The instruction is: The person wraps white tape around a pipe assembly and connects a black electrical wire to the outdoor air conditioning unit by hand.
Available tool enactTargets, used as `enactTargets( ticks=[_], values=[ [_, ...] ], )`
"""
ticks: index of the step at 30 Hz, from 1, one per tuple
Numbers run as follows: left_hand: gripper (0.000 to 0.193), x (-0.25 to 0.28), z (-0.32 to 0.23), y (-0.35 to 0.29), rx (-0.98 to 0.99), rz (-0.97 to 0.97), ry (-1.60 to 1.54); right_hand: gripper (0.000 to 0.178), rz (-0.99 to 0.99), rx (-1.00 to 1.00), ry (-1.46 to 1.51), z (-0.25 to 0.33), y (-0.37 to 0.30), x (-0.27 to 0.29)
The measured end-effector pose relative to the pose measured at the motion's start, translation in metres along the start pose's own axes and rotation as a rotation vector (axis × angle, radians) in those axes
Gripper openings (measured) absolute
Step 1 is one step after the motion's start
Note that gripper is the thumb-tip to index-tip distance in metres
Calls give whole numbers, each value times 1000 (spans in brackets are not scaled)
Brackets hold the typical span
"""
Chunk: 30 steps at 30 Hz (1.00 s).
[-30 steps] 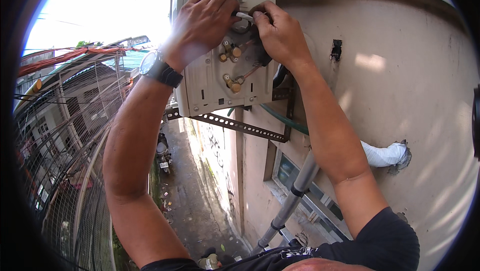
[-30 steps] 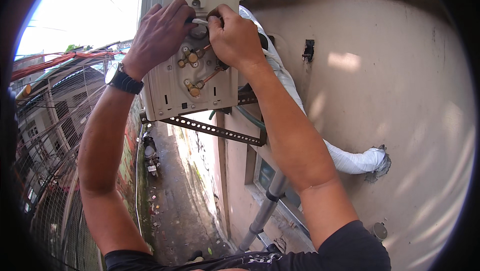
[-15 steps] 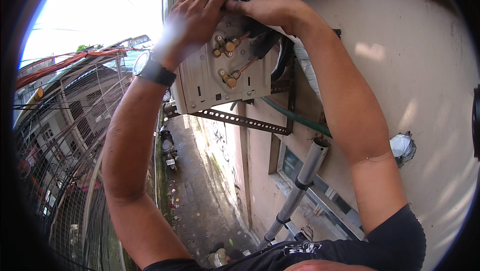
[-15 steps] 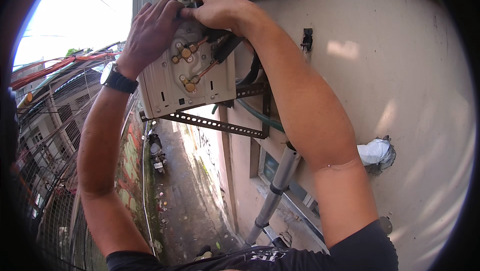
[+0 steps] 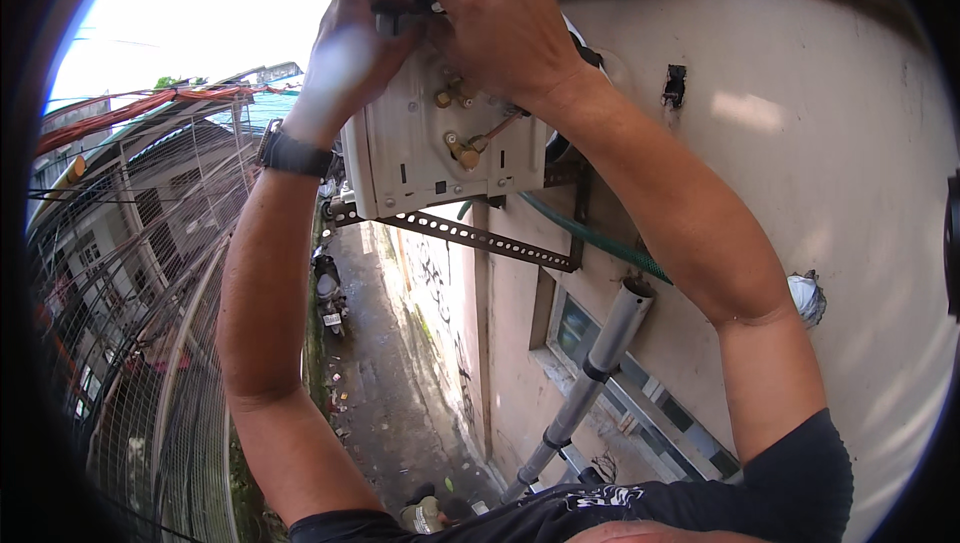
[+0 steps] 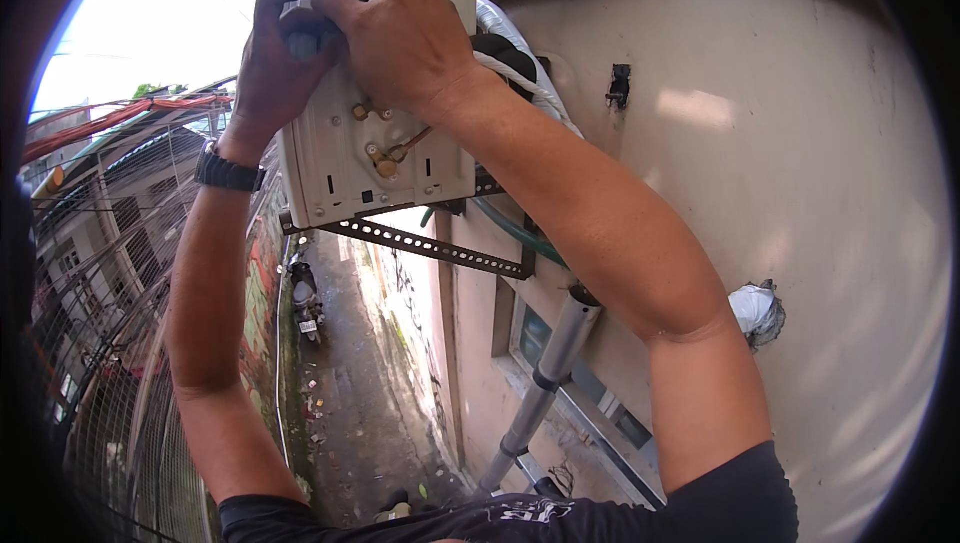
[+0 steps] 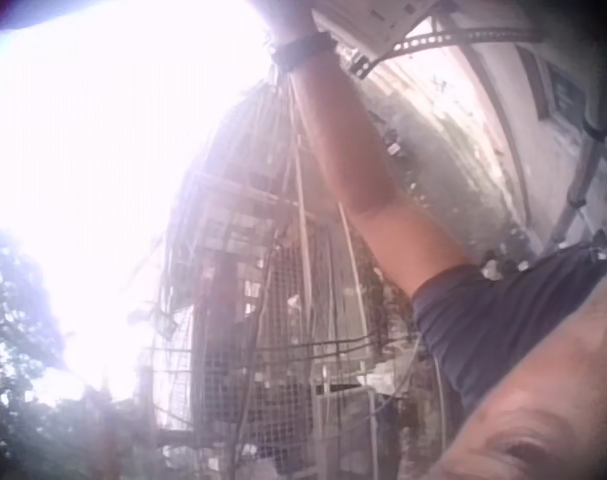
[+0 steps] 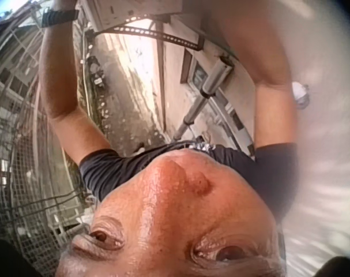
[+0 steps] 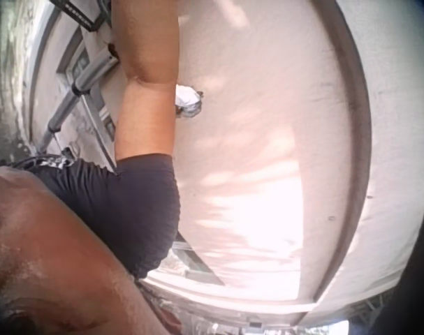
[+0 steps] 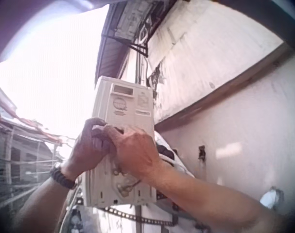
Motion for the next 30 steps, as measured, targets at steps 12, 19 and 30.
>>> enactTargets(
  ticks=[12, 19, 30],
  values=[
    [37, 0, -16, 35, -186, 435, 219, 33, -138, -156, 676, -24, -33, -19],
    [30, 4, -30, 55, 180, 607, 169, 44, -115, -292, 591, -22, -34, -20],
    [31, -4, -53, 74, 367, 807, 320, 32, -28, -293, 366, -2, -41, -27]
  ],
)
Point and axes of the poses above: each hand's wrist, its own y-axis towards the middle knuckle, its own x-axis out of the back of the hand, z = x × y, the point moved 3 cm from there along y, towards the middle knuckle, and after that the axes turned 14 degrees about -y, right-handed, at the moved point
